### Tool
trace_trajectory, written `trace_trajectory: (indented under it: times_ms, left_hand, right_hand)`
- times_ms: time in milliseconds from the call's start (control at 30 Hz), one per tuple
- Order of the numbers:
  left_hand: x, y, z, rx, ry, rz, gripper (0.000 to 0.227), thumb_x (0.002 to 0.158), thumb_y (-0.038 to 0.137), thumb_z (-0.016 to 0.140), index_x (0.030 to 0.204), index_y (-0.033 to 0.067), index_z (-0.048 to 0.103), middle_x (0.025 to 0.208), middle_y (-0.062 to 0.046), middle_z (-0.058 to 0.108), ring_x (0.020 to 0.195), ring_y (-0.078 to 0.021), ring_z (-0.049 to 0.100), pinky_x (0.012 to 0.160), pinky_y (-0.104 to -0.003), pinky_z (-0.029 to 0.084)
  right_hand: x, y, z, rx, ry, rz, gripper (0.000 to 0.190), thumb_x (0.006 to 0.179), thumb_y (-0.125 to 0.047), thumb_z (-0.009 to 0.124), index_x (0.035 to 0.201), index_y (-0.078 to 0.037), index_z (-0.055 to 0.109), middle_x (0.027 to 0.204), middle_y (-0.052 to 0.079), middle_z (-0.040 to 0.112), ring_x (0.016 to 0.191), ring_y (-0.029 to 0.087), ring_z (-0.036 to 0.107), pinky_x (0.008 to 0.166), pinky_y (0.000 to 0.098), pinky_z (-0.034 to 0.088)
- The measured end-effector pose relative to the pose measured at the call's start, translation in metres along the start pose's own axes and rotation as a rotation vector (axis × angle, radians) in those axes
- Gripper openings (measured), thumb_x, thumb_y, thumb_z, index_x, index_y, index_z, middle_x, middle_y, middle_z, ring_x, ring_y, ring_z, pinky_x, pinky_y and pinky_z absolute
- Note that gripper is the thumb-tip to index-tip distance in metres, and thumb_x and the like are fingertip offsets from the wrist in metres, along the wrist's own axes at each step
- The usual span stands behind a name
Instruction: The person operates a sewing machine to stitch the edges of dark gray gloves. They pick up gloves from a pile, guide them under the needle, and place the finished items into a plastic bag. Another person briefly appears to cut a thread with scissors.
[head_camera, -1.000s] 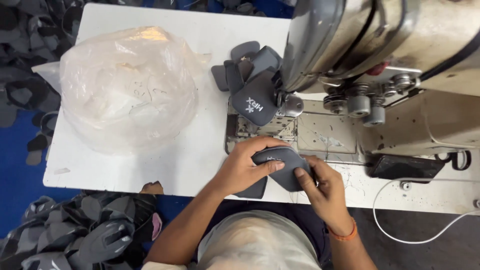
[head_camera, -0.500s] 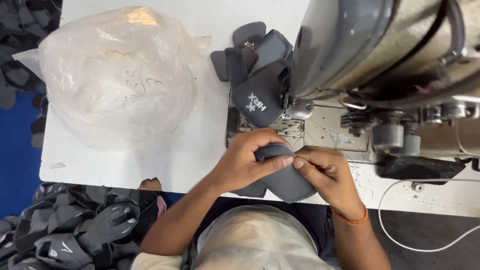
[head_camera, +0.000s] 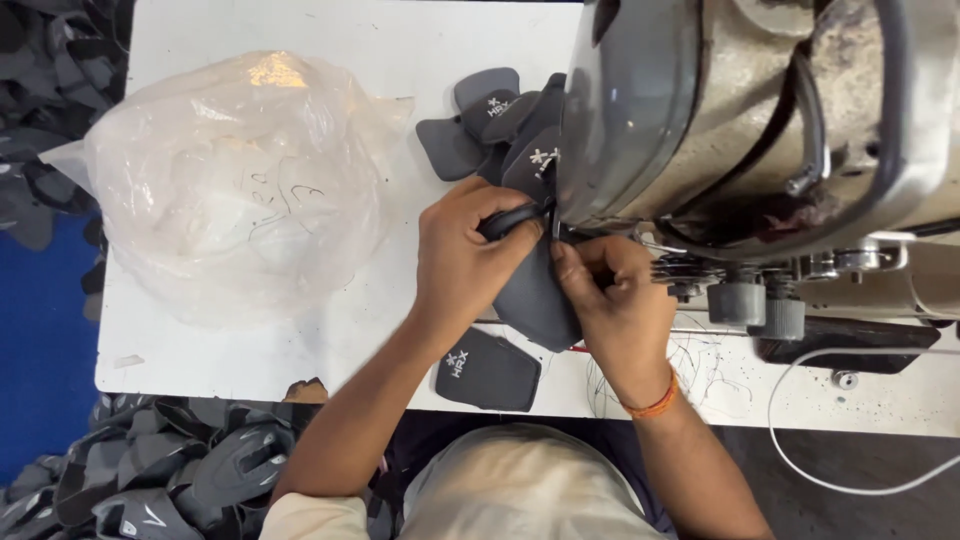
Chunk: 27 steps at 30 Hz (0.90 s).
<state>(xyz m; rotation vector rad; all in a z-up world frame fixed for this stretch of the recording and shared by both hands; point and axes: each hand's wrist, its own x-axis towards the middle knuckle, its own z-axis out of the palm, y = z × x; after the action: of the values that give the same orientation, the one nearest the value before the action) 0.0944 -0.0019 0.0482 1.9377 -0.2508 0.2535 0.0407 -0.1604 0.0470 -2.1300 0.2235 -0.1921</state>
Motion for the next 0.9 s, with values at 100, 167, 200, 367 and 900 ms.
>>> trace_trajectory:
  times_ms: [100, 167, 200, 367, 900]
  left_hand:
    - [0.003, 0.002, 0.000, -0.022, -0.052, -0.086, 0.018, 0.078, 0.006, 0.081, 0.096, 0.0026, 0.077, 0.081, -0.007, 0.067, 0.070, -0.0153, 0.067, 0.062, -0.028, 0.051]
    - [0.005, 0.004, 0.000, -0.068, -0.046, -0.088, 0.020, 0.078, 0.005, 0.081, 0.098, 0.0026, 0.077, 0.083, -0.006, 0.069, 0.071, -0.0147, 0.069, 0.063, -0.028, 0.052]
    - [0.006, 0.004, 0.001, -0.064, -0.052, -0.081, 0.020, 0.078, 0.005, 0.081, 0.098, 0.0026, 0.077, 0.083, -0.006, 0.069, 0.071, -0.0147, 0.069, 0.063, -0.028, 0.052]
    - [0.003, -0.012, 0.013, -0.127, 0.009, -0.043, 0.029, 0.085, 0.009, 0.084, 0.112, 0.0030, 0.077, 0.098, -0.005, 0.073, 0.088, -0.0140, 0.072, 0.077, -0.026, 0.057]
    - [-0.039, 0.023, 0.035, -0.525, 0.262, -0.341, 0.034, 0.087, 0.006, 0.080, 0.112, -0.0005, 0.059, 0.098, -0.005, 0.067, 0.085, -0.0097, 0.063, 0.076, -0.025, 0.055]
  right_hand:
    - [-0.004, 0.002, 0.000, 0.008, 0.052, -0.013, 0.025, 0.093, -0.024, 0.080, 0.085, -0.003, 0.071, 0.068, 0.004, 0.067, 0.058, 0.008, 0.057, 0.053, 0.0274, 0.048]
    - [-0.007, 0.003, 0.000, 0.041, 0.071, -0.062, 0.022, 0.094, -0.021, 0.080, 0.088, -0.002, 0.071, 0.068, 0.003, 0.067, 0.059, 0.008, 0.056, 0.053, 0.0269, 0.047]
    - [-0.008, 0.004, 0.000, 0.047, 0.080, -0.062, 0.022, 0.094, -0.021, 0.080, 0.088, -0.002, 0.071, 0.068, 0.003, 0.067, 0.059, 0.008, 0.056, 0.053, 0.0269, 0.047]
    - [-0.014, 0.004, 0.000, 0.080, 0.108, -0.084, 0.019, 0.093, -0.017, 0.081, 0.090, -0.001, 0.071, 0.068, 0.005, 0.068, 0.058, 0.008, 0.057, 0.053, 0.0268, 0.047]
    - [-0.020, 0.017, -0.006, 0.407, 0.057, -0.041, 0.020, 0.089, -0.012, 0.079, 0.099, 0.003, 0.069, 0.075, 0.000, 0.069, 0.068, 0.002, 0.059, 0.061, 0.0213, 0.051]
